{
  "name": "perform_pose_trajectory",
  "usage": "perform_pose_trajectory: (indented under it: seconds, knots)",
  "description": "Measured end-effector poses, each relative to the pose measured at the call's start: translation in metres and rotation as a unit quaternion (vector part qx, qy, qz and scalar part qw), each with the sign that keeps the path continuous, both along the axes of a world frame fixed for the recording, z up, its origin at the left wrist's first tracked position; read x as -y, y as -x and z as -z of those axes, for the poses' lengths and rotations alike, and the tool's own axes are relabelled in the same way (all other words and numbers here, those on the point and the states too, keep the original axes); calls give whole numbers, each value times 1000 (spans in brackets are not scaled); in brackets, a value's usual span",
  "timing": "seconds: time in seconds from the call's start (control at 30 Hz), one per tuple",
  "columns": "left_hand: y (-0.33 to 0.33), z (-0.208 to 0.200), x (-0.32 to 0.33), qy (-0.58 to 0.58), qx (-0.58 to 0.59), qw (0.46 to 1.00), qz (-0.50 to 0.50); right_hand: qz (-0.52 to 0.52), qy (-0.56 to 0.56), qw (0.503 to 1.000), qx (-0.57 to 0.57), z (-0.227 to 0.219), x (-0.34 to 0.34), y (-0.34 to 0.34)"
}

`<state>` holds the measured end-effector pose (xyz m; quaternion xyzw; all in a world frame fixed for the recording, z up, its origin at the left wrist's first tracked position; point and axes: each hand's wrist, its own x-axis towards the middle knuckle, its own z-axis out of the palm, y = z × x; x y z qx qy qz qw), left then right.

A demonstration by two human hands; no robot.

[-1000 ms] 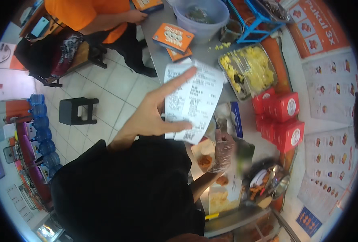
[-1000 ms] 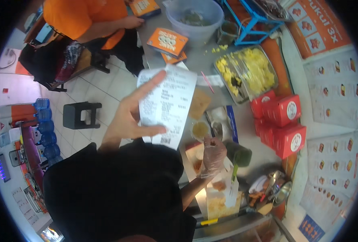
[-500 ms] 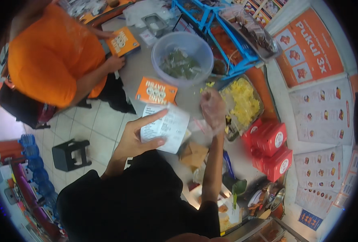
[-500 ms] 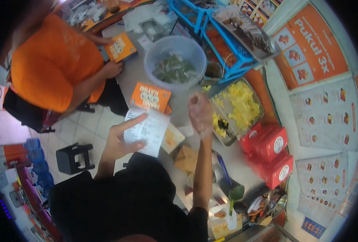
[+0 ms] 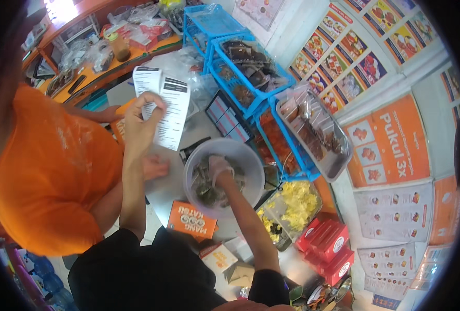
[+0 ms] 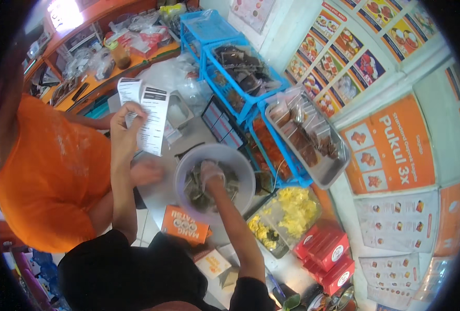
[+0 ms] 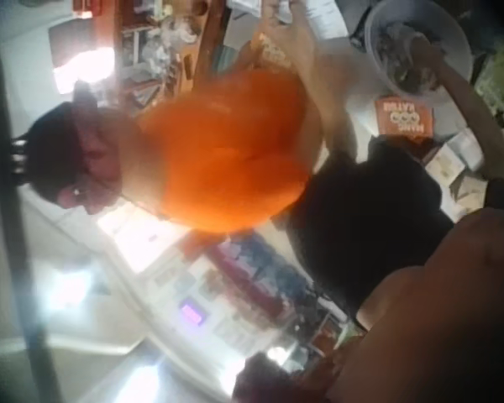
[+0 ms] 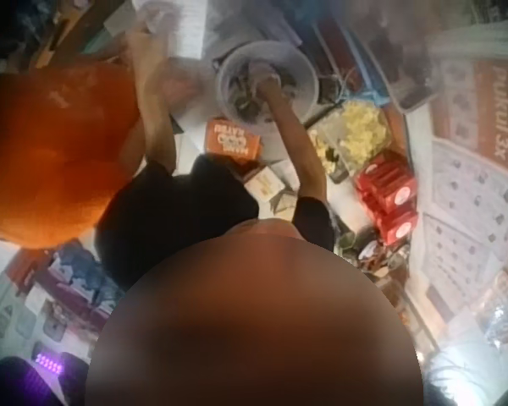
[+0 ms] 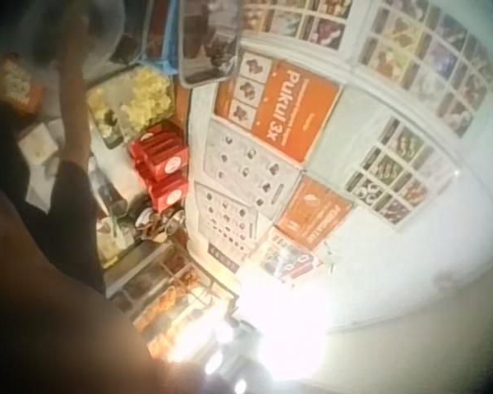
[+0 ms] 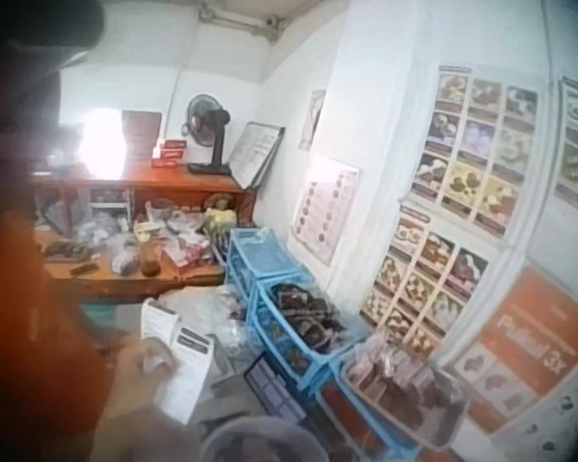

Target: The person prepares take-out boxes by hand, retrieves rice from a cooler, and places fried chicken pieces into the boxes according to order receipts, then adds condiments and pens to the order before checking a tablet.

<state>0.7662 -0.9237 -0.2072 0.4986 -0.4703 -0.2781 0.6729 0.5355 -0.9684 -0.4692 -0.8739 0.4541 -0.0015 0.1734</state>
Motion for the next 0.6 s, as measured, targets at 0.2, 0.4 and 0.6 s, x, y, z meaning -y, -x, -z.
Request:
perform_pose_trajectory:
  seconds: [0.2, 0.4, 0.6]
  knots:
    - [-8, 16, 27, -25, 66, 997, -24, 102, 71, 975, 184, -102, -27, 27]
    - [58, 47, 10, -105, -16, 983, 150, 432, -142, 685, 569, -144, -163, 115]
    - [95, 32, -45, -149, -170, 946, 233, 462, -14, 823, 332, -144, -335, 195]
